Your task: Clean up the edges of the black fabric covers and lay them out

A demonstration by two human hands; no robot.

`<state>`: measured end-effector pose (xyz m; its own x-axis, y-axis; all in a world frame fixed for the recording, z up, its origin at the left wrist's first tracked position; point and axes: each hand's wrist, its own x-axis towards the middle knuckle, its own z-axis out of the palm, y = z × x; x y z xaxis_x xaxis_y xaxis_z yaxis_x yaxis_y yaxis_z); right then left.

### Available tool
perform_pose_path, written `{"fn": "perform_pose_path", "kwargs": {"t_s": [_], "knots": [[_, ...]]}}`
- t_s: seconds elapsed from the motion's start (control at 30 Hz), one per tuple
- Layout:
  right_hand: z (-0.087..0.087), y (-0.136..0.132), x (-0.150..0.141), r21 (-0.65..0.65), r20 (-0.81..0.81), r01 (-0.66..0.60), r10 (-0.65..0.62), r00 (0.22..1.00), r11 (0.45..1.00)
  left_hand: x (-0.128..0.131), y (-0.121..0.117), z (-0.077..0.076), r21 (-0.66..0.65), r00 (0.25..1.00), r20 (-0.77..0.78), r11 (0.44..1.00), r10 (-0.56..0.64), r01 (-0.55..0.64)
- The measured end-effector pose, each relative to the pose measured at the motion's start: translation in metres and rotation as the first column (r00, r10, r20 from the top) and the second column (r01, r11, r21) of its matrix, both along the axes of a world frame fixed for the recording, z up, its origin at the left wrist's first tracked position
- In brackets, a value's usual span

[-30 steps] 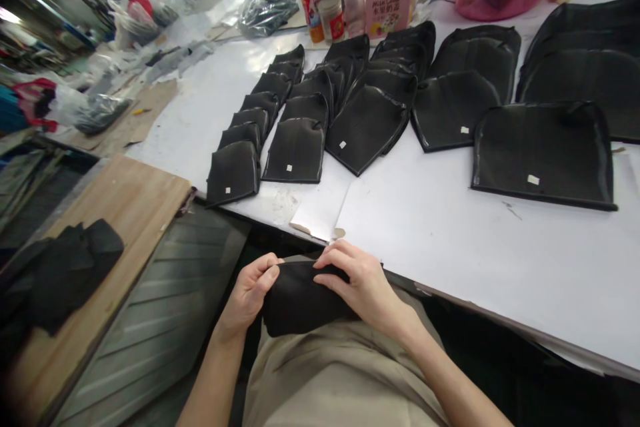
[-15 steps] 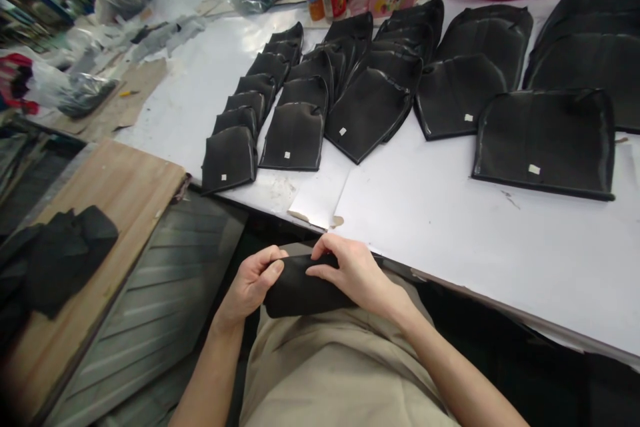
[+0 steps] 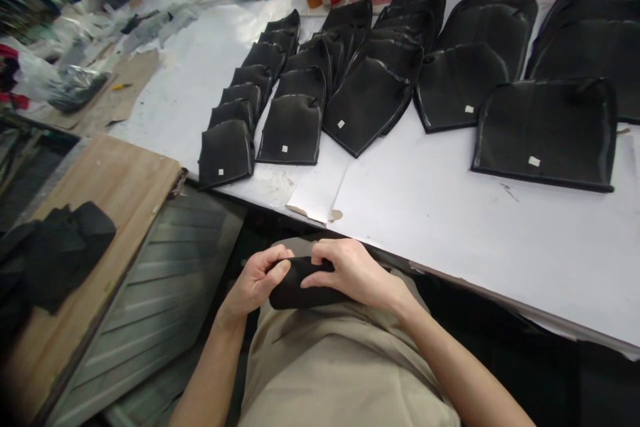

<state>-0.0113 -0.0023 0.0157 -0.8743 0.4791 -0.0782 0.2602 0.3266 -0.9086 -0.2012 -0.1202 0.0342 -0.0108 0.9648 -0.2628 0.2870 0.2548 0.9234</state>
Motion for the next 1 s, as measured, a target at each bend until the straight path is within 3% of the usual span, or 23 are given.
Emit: {"fn": "perform_pose_path", "kwargs": {"t_s": [0.1, 0.2, 0.37, 0.53, 0.8, 0.87, 1.0], "knots": [[-0.003, 0.007, 0.011, -0.01, 0.003, -0.068, 0.068, 0.998, 0.998, -0.001, -0.002, -0.002, -0.013, 0.999, -0.011, 0.999, 0.04, -0.04], [-0.01, 0.015, 0.027, -0.091, 0.015, -0.051, 0.052, 0.999, 0.995, -0.005, -0.005, -0.003, -0.021, 0.994, 0.001, 0.993, 0.112, -0.112], [-0.018, 0.018, 0.045, -0.202, 0.048, 0.1, -0.092, 0.995, 0.974, -0.009, -0.005, -0.007, -0.011, 0.976, 0.003, 0.976, 0.217, -0.217], [-0.021, 0.01, 0.043, -0.244, 0.0, 0.282, -0.291, 0.957, 0.928, -0.006, -0.003, -0.012, -0.041, 0.949, 0.069, 0.951, 0.307, -0.305], [-0.029, 0.0, 0.037, -0.212, 0.018, 0.385, -0.391, 0.92, 0.898, -0.006, -0.005, -0.019, -0.053, 0.932, 0.132, 0.941, 0.338, -0.334], [-0.03, 0.0, 0.035, -0.278, 0.013, 0.441, -0.456, 0.89, 0.853, -0.006, -0.005, -0.02, -0.058, 0.929, 0.14, 0.94, 0.342, -0.338], [-0.029, -0.003, 0.032, -0.48, 0.011, 0.541, -0.612, 0.791, 0.69, -0.007, -0.005, -0.021, -0.07, 0.9, 0.195, 0.921, 0.391, -0.384]]}}
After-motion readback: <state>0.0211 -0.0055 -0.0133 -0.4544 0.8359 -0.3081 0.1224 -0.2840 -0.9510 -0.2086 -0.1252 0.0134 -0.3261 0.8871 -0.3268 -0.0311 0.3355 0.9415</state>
